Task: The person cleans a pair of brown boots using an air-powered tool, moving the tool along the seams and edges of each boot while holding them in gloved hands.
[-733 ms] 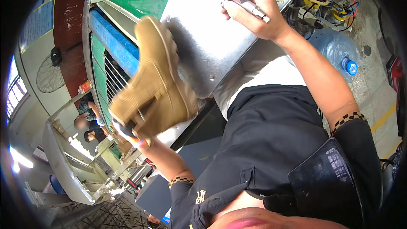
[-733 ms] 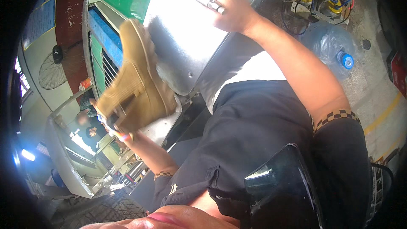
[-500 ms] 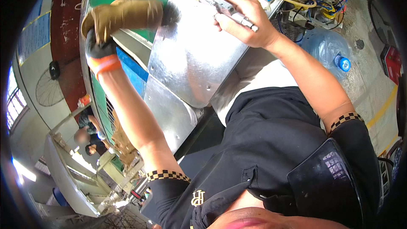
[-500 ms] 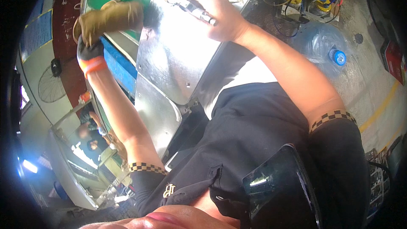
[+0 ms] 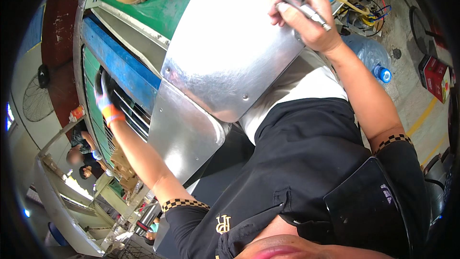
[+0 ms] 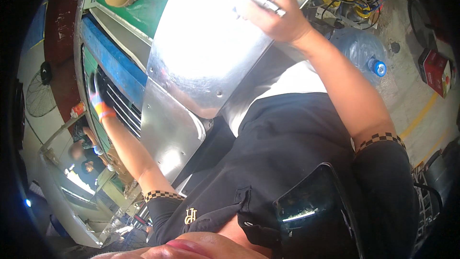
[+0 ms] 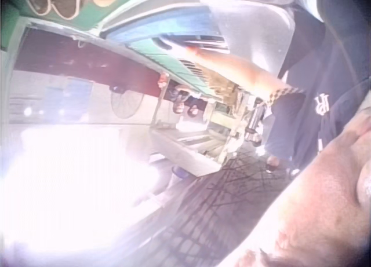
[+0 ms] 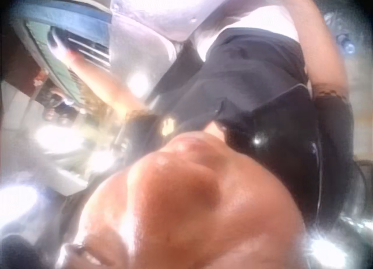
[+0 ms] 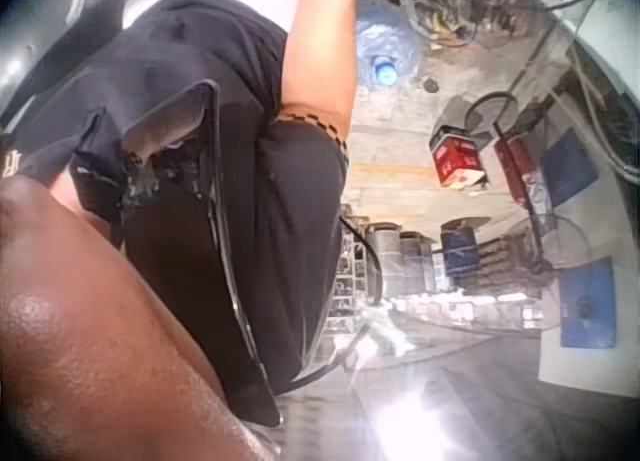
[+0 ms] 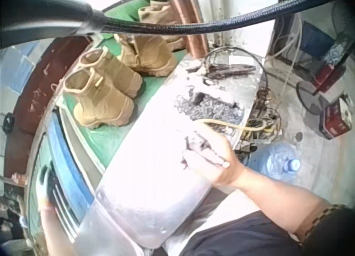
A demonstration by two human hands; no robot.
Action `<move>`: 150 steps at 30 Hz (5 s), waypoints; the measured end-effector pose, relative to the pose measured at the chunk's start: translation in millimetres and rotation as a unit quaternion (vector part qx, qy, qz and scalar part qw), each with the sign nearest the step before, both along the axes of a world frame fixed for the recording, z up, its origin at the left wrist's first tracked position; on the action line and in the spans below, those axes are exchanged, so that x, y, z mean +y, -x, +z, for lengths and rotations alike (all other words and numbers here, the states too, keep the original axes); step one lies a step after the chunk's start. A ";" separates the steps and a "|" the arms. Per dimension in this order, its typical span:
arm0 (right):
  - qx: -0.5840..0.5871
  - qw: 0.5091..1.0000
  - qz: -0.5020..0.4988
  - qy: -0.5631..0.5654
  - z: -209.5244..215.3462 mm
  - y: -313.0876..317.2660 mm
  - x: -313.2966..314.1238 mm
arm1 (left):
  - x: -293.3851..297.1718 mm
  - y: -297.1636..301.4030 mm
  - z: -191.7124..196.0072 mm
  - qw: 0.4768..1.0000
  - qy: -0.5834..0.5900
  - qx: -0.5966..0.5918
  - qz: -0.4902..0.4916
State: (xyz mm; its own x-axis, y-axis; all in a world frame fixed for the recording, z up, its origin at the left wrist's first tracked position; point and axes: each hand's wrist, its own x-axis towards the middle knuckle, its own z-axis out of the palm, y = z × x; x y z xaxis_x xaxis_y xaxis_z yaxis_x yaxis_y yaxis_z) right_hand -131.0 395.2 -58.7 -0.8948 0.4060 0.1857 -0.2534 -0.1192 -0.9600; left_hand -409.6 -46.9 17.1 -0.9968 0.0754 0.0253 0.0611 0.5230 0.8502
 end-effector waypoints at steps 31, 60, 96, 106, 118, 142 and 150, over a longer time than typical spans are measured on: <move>-0.052 0.997 -0.056 -0.026 9.1 14.8 -15.6 | -364.9 -107.2 -33.3 0.759 0.423 0.273 0.413; 0.137 0.911 -0.090 -0.378 -21.9 2.0 13.3 | 32.3 -178.8 19.6 0.799 0.576 0.141 -0.102; 0.521 0.842 0.141 0.014 145.0 45.6 -109.9 | 84.4 -174.4 90.2 0.932 -0.108 0.309 -0.158; 0.300 0.941 0.139 -0.070 98.6 47.1 -111.8 | 85.3 -145.7 86.0 0.930 -0.208 0.229 -0.196; 0.145 0.957 0.249 0.034 39.6 0.4 -110.8 | 96.2 -127.3 61.7 0.813 -0.322 -0.036 -0.483; 0.001 0.958 0.250 0.138 6.5 -40.8 -124.2 | 23.9 -195.7 6.7 0.877 -0.458 -0.088 -0.119; -0.012 0.963 0.235 0.131 8.6 -27.7 -148.6 | -58.3 -265.1 -28.8 0.850 -0.503 -0.147 0.049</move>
State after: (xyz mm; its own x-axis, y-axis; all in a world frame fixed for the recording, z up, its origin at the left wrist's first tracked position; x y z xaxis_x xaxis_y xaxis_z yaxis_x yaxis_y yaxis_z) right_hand -103.3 246.7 -50.1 -0.9938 -0.0153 0.1097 -0.0908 -0.4546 -0.8861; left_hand -144.6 -105.2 -11.7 -0.9714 0.0795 -0.2236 -0.2335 -0.4883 0.8408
